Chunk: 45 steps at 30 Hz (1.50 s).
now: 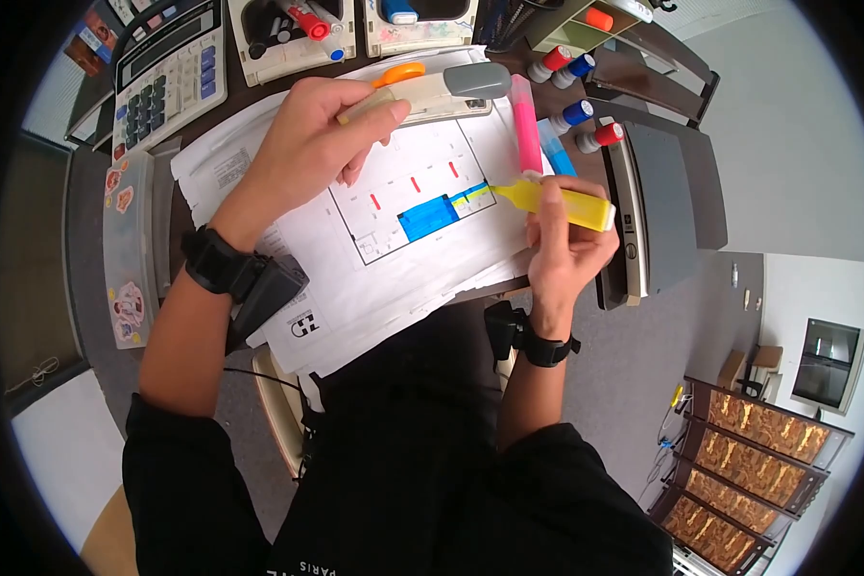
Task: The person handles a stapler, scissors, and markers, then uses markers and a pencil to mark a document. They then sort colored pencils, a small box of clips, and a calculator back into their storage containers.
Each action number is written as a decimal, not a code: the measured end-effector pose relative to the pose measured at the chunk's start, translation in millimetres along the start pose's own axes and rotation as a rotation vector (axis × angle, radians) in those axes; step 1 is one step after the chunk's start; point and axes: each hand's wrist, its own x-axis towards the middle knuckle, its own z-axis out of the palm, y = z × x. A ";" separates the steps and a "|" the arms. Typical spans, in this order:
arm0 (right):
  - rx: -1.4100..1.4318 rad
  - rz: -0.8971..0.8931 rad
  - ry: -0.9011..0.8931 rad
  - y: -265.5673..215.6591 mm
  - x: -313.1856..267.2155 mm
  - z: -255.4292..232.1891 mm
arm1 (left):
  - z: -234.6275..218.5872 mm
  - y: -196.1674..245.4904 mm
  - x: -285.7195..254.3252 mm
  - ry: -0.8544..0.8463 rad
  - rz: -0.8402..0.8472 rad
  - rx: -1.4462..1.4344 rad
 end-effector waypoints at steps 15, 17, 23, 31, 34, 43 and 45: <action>0.019 0.023 -0.231 -0.2 -3.1 -4.4 | 0.4 -1.8 -0.5 -0.004 0.029 0.017; -0.007 -0.011 -0.238 2.5 -2.5 -4.8 | -0.2 -0.8 -0.1 0.000 0.028 0.013; -0.058 -0.025 -0.260 -3.3 -2.7 -2.4 | -1.0 -1.9 -0.7 0.001 0.021 0.033; -0.136 -0.108 -0.281 -5.9 -0.5 -0.7 | 0.3 -0.1 -0.2 0.004 0.000 0.002; -0.187 -0.134 -0.278 -7.4 -1.5 -0.9 | 0.2 -2.4 -0.3 0.008 0.020 0.011; -0.198 -0.095 -0.192 -4.1 -1.8 0.7 | -0.3 -2.1 -0.1 0.000 0.008 0.001; -0.208 -0.109 -0.167 -2.8 -0.8 0.3 | 0.2 -2.9 -0.4 0.002 0.006 -0.006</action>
